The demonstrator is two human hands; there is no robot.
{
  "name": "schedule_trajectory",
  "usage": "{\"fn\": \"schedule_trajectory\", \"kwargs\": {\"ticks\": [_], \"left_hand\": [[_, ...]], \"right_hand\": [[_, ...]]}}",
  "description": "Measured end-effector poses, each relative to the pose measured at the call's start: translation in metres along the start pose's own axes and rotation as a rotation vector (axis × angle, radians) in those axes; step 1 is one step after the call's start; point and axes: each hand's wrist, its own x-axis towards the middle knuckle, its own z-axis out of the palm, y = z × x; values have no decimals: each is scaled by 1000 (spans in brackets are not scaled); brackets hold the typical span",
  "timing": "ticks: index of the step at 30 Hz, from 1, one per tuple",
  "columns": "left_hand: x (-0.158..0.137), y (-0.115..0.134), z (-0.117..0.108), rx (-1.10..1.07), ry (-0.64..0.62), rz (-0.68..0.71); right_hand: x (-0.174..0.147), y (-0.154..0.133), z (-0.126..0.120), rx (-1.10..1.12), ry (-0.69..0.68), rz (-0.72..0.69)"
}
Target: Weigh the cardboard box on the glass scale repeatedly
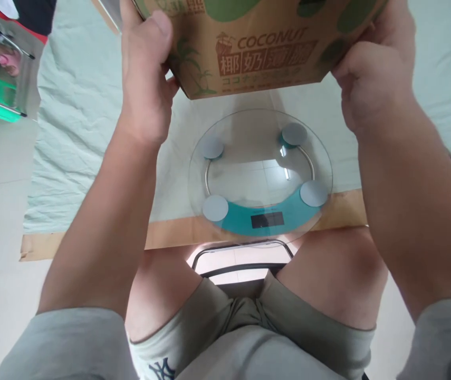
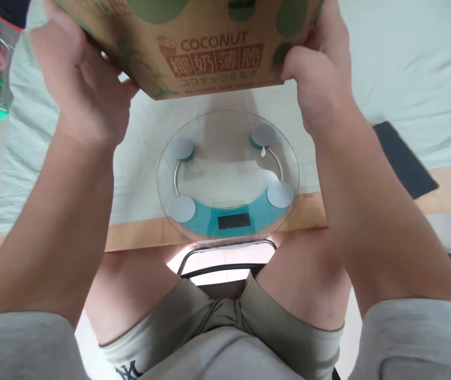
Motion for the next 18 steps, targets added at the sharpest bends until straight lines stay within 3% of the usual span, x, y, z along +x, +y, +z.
{"fn": "schedule_trajectory", "kwargs": {"ticks": [4, 10, 16, 18], "left_hand": [[5, -20, -4, -37, 13, 1], [8, -47, -17, -46, -253, -279], [24, -71, -38, -22, -295, -343], [26, -66, -48, 75, -192, -380]], "right_hand": [[9, 34, 0, 20, 22, 62], [-9, 56, 0, 1, 12, 186], [-5, 56, 3, -119, 108, 312], [-3, 43, 1, -163, 166, 381]]}}
